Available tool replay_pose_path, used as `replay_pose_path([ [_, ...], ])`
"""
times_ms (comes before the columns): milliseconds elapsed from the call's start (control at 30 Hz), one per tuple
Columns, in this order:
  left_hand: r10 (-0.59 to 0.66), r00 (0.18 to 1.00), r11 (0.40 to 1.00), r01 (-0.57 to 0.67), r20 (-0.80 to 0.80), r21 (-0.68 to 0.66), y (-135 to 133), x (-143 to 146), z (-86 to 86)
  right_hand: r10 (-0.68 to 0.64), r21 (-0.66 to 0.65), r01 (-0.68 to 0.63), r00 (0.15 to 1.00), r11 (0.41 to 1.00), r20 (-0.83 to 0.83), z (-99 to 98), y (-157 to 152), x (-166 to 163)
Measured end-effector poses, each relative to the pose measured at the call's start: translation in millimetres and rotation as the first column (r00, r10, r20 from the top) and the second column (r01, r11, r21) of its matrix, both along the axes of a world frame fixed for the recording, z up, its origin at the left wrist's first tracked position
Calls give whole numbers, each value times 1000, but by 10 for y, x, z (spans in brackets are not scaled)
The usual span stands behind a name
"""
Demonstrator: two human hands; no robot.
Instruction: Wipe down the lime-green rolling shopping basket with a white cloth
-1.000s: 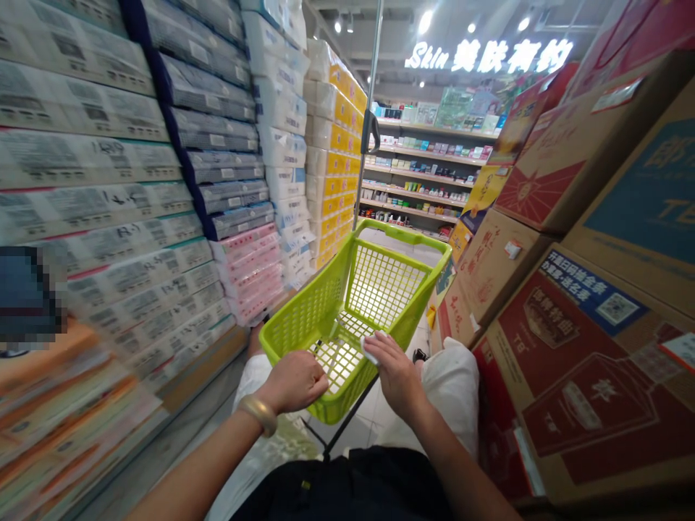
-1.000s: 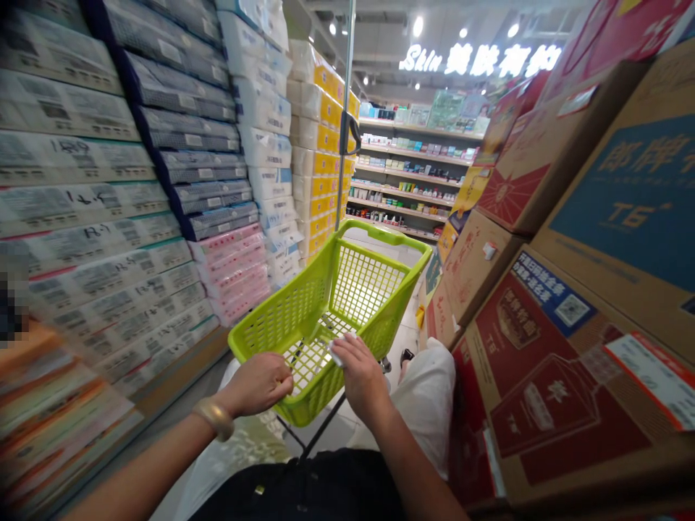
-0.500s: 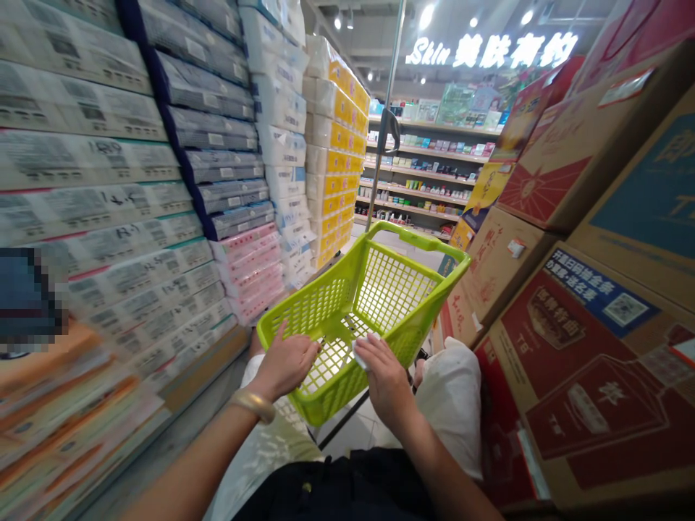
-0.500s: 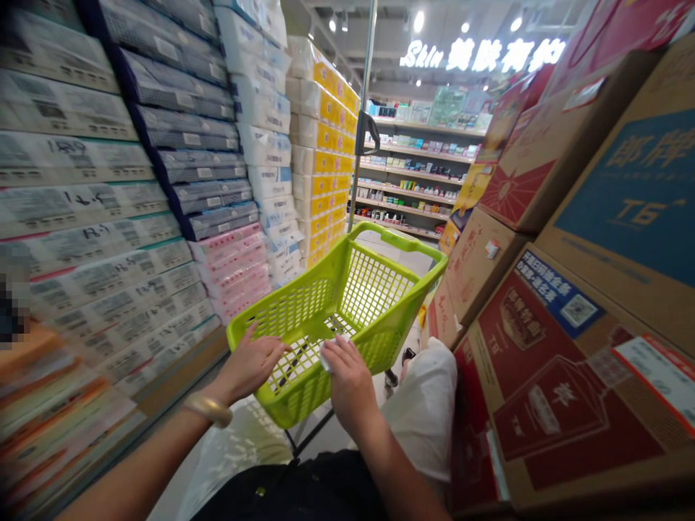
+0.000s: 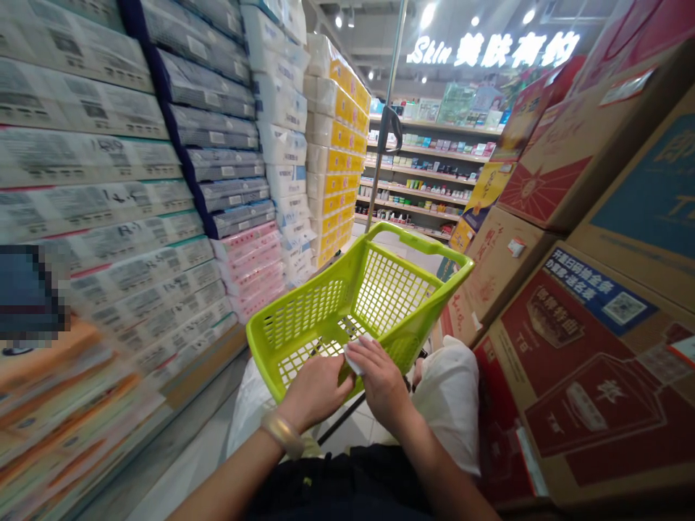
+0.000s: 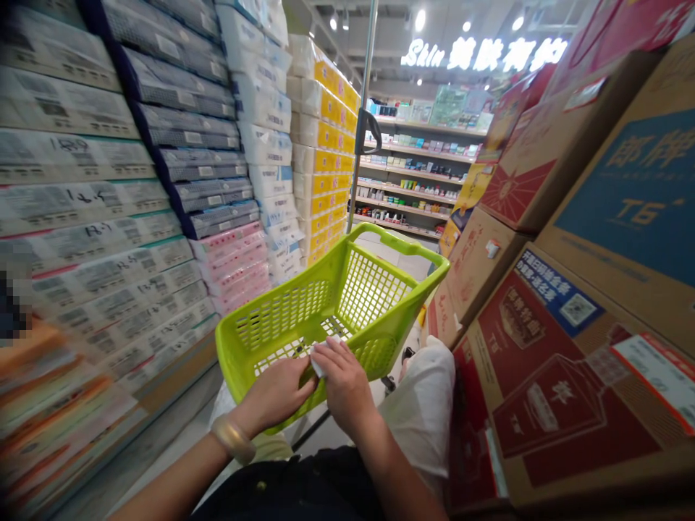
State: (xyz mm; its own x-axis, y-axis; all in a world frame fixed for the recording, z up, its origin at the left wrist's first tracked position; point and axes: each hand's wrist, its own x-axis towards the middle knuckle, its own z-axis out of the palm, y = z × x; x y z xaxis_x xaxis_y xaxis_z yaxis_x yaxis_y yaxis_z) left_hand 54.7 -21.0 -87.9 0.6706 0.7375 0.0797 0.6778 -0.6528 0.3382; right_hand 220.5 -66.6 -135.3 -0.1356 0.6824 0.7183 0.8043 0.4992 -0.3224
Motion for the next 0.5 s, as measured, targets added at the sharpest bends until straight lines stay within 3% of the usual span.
replay_pose_path([
  [167, -61, 998, 996, 63, 36, -64, -37, -30, -3, -165, 9, 166, 983, 986, -82, 36, 14, 87],
  [367, -39, 999, 995, 41, 26, -87, -57, -1, -83, 11, -38, -11, 1000, 999, 4, 70, -46, 6],
  [500, -70, 994, 994, 77, 88, -80, -68, -11, -84, -133, -22, 132, 990, 991, -45, 76, -37, 89],
])
